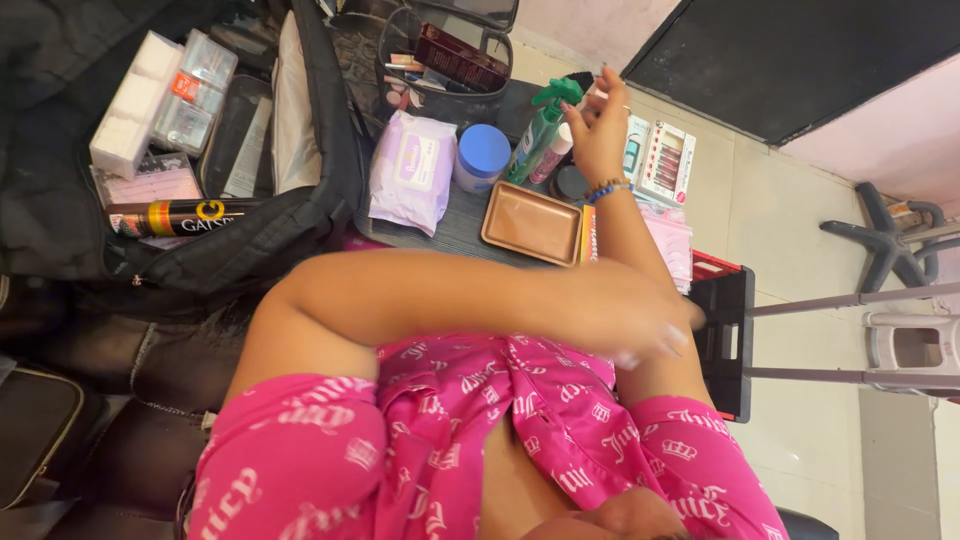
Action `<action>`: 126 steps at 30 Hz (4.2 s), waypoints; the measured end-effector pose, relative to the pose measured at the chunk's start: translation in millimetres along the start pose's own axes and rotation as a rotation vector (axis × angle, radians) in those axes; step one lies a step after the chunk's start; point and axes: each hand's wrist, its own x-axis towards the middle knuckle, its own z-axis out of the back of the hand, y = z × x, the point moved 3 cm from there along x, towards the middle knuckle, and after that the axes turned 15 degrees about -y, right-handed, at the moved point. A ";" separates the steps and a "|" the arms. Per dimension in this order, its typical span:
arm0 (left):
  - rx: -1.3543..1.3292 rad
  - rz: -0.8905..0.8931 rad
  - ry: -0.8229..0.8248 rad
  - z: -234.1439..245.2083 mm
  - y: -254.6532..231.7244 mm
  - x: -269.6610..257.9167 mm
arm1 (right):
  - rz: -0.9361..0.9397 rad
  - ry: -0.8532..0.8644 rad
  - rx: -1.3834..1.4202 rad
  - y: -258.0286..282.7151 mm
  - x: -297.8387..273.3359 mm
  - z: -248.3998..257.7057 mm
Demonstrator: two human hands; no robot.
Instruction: The person wipes various makeup containers and bottles with a white cloth, applying liquid from spray and pump bottles onto the cloth and the items before placing them back into a black bag or a red crate.
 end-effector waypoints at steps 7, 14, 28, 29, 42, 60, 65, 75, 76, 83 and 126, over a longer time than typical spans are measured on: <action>0.015 -0.459 -0.056 -70.1 -186.5 77.1 | 0.130 -0.314 0.007 83.7 -11.2 60.9; 0.034 -0.544 0.005 -88.4 -199.6 84.6 | 0.089 -0.406 0.319 109.1 -25.9 121.6; 0.100 -0.472 -0.055 -64.3 -194.7 89.0 | 0.154 -0.283 0.417 150.4 -57.3 153.7; 0.106 -0.455 -0.099 -63.4 -187.6 97.2 | 0.143 -0.246 0.413 152.8 -64.1 152.0; 0.271 0.327 -0.199 -34.7 159.2 32.2 | 0.845 0.541 -0.061 220.3 -165.1 98.0; -0.044 0.307 -0.049 -70.1 149.0 -15.4 | 0.134 0.954 0.056 146.7 -151.6 85.5; -0.097 0.323 -0.326 -46.6 153.2 -22.0 | -0.155 0.405 0.201 69.9 -165.4 132.0; 0.499 -0.169 -0.698 -41.4 112.0 3.3 | -1.100 0.137 1.515 35.3 -210.9 125.1; 0.572 -0.207 -0.635 -38.7 117.0 1.8 | -1.131 0.128 1.562 30.3 -215.7 131.5; 0.186 0.032 -0.357 -51.8 160.7 -10.7 | -1.036 0.423 1.180 -14.7 -263.3 176.9; 0.572 0.821 -0.636 -100.0 285.3 -90.8 | -0.935 0.258 -0.843 -398.7 -343.8 308.1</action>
